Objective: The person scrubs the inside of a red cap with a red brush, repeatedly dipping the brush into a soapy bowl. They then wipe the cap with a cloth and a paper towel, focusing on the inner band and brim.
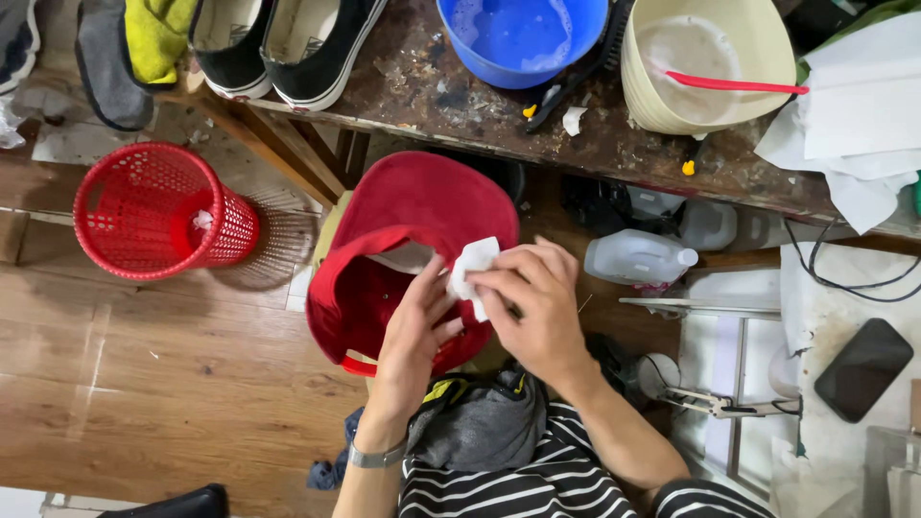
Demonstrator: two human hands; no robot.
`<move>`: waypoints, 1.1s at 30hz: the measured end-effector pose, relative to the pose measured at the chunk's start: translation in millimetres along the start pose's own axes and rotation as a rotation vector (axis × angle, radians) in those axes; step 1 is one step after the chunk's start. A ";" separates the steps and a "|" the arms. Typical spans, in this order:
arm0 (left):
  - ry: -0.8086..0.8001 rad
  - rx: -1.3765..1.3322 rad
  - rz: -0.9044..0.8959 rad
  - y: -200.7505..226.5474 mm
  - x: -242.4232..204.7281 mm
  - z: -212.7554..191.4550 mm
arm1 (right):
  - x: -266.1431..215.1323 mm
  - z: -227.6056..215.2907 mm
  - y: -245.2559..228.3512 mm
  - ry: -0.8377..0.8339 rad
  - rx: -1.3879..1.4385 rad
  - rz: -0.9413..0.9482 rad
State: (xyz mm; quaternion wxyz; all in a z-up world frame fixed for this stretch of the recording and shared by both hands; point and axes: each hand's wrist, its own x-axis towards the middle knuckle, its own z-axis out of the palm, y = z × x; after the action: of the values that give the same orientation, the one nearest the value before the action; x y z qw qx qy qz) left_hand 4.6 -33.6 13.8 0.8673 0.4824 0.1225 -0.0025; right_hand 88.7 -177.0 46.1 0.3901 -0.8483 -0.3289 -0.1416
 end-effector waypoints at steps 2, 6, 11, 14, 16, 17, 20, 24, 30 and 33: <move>-0.006 -0.042 -0.007 0.4 0.2 4.0 | -3.8 6.1 -8.2 -0.035 -0.157 -0.017; -0.010 -0.225 0.042 12.8 -1.5 17.0 | -5.2 3.4 -20.1 -0.147 -0.299 -0.086; -0.026 -0.459 0.084 5.5 3.5 10.7 | 1.3 -11.9 -20.3 -0.100 -0.056 -0.064; -0.027 -0.542 0.088 -2.2 3.2 6.7 | -3.3 -8.4 -18.9 -0.037 -0.056 0.006; -0.040 -0.566 0.097 -5.3 4.4 8.0 | 2.9 -13.8 -23.3 -0.064 -0.088 0.021; -0.042 -0.537 0.125 -5.0 4.5 10.9 | 9.7 -20.6 -27.7 -0.170 0.082 0.058; -0.059 -0.508 0.172 12.1 4.1 20.5 | 9.0 -28.5 -19.9 -0.174 0.268 0.150; -0.119 -0.519 0.208 9.0 5.6 11.1 | 15.5 -26.0 -29.6 -0.148 0.292 0.182; -0.139 -0.439 0.109 21.3 -5.1 14.3 | 18.2 -11.3 -39.0 -0.070 -0.231 -0.048; -0.225 -0.391 0.177 19.8 -7.5 16.2 | 20.0 1.7 -33.7 0.128 -0.065 -0.033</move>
State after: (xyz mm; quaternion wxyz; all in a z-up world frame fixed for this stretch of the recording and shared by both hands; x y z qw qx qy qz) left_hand 3.2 -37.5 40.1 0.9492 0.3109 -0.0193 0.0437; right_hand 81.0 -150.6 74.1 0.3803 -0.8441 -0.3126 -0.2124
